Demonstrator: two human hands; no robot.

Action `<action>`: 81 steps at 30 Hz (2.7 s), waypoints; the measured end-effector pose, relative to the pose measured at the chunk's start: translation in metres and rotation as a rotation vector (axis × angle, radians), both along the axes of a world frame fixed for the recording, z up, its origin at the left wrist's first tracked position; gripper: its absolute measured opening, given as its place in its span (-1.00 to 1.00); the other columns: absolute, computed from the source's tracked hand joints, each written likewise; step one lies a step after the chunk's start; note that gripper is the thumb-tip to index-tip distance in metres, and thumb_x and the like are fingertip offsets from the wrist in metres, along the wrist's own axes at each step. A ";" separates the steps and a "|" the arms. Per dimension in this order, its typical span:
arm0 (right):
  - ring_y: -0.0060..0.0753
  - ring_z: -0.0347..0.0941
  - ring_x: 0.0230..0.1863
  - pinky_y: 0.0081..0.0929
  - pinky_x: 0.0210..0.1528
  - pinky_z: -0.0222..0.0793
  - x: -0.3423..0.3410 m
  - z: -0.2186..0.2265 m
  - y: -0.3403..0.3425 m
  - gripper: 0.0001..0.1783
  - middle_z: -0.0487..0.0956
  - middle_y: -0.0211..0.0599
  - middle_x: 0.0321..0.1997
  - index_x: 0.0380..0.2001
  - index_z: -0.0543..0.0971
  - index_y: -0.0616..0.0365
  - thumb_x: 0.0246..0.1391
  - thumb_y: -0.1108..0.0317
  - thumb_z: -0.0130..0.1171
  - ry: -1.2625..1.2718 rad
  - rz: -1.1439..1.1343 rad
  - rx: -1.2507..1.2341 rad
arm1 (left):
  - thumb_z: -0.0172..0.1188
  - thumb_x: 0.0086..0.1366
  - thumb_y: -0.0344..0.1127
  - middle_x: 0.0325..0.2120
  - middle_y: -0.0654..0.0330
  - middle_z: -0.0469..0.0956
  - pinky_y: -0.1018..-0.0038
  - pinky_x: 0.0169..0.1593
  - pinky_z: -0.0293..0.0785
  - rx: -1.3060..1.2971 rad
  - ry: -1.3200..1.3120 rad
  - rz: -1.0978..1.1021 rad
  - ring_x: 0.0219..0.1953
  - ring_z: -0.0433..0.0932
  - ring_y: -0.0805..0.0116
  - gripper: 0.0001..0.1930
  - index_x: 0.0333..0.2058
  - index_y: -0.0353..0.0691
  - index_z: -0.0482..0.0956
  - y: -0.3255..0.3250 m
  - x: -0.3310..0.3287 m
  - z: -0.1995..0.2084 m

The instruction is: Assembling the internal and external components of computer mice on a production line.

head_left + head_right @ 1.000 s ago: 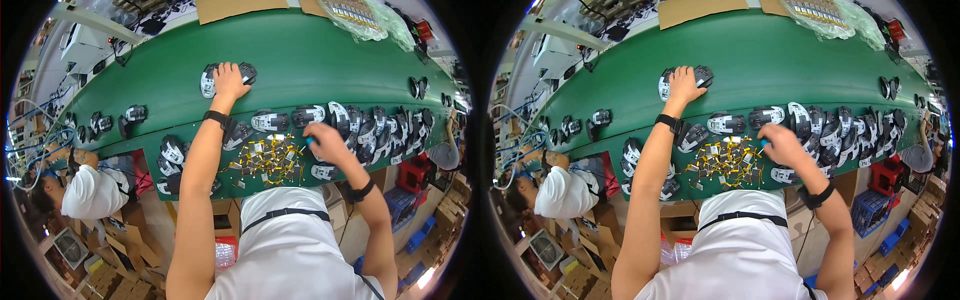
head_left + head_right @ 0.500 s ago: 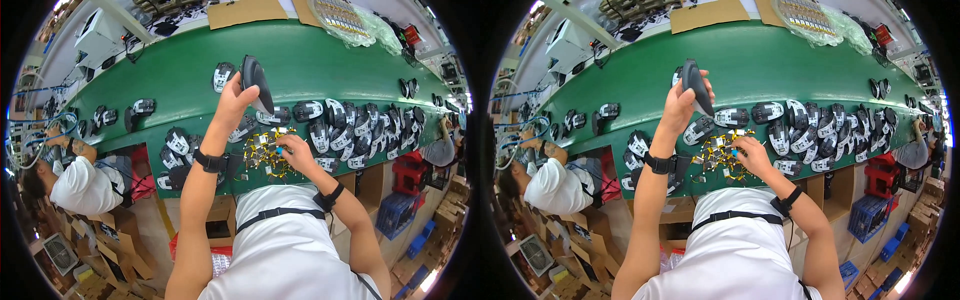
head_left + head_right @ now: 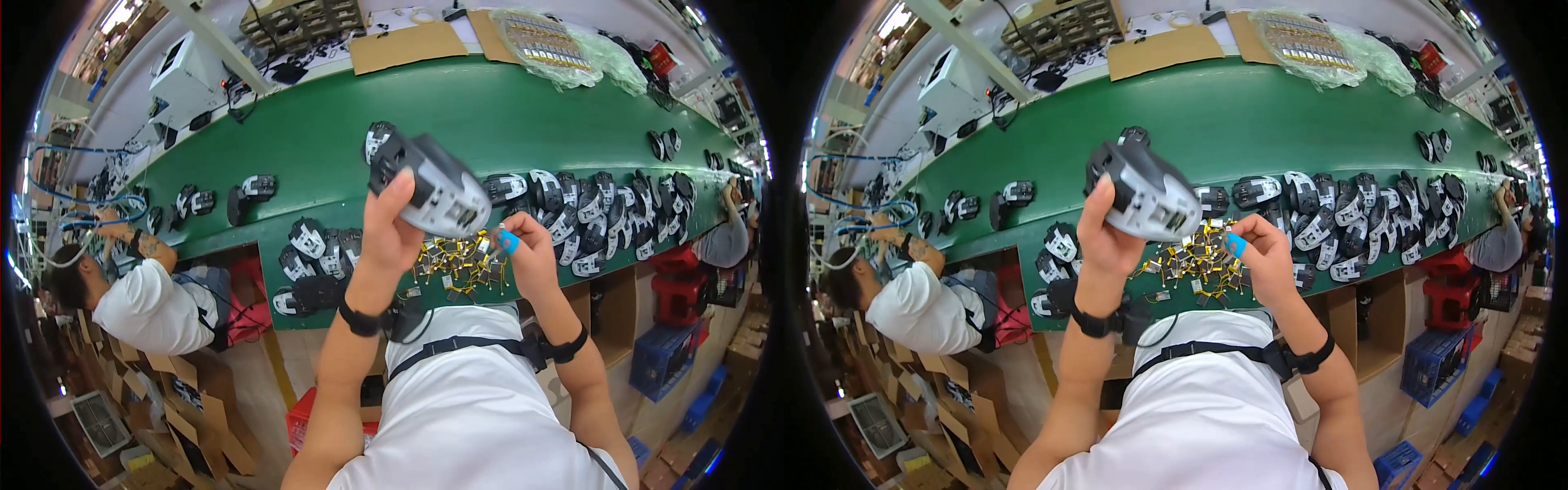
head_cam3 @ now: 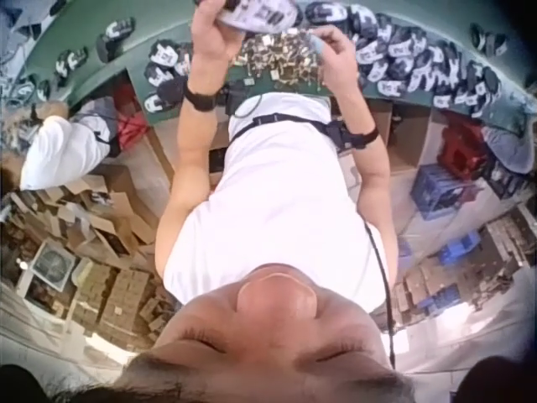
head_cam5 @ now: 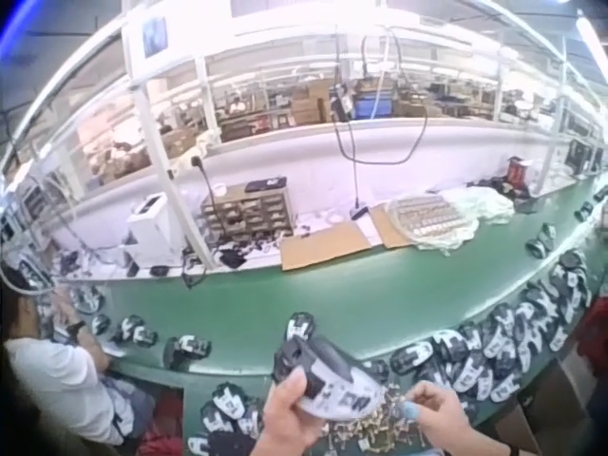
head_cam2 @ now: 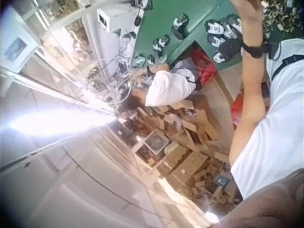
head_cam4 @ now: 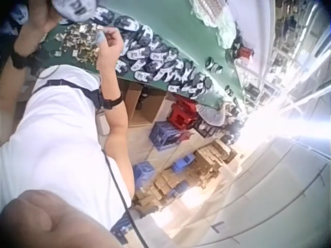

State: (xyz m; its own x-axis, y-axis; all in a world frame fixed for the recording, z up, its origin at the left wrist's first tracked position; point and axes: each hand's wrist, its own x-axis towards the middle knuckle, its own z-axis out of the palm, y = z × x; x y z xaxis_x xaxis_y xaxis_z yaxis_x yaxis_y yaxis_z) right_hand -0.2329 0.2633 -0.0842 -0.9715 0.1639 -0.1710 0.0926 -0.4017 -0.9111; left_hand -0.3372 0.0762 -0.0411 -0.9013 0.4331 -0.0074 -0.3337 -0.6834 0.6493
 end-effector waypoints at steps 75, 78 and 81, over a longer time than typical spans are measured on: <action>-0.84 0.22 -0.64 -0.75 -0.61 0.10 -0.017 0.049 -0.051 -0.87 0.42 -0.53 -0.66 -0.63 0.40 0.25 -0.17 0.55 0.16 -0.201 0.036 0.250 | 0.15 0.10 -0.31 -0.07 -0.15 0.39 0.17 0.06 0.40 0.066 0.182 0.256 -0.03 0.44 0.07 -0.54 -0.04 -0.24 0.23 0.013 0.048 -0.024; -0.85 0.22 -0.64 -0.75 -0.62 0.10 -0.019 0.042 -0.052 -0.87 0.42 -0.52 -0.65 -0.63 0.40 0.25 -0.17 0.55 0.16 -0.186 0.057 0.270 | 0.14 0.10 -0.32 -0.07 -0.11 0.41 0.19 0.07 0.40 0.074 0.120 0.250 -0.01 0.44 0.10 -0.55 -0.03 -0.28 0.27 0.009 0.047 -0.027; -0.85 0.22 -0.63 -0.75 -0.62 0.09 -0.016 0.040 -0.053 -0.88 0.42 -0.53 -0.65 -0.62 0.40 0.25 -0.16 0.56 0.16 -0.214 0.057 0.274 | 0.13 0.12 -0.33 -0.06 -0.06 0.42 0.22 0.09 0.40 0.089 0.124 0.227 0.01 0.44 0.14 -0.57 -0.03 -0.39 0.37 0.007 0.045 -0.029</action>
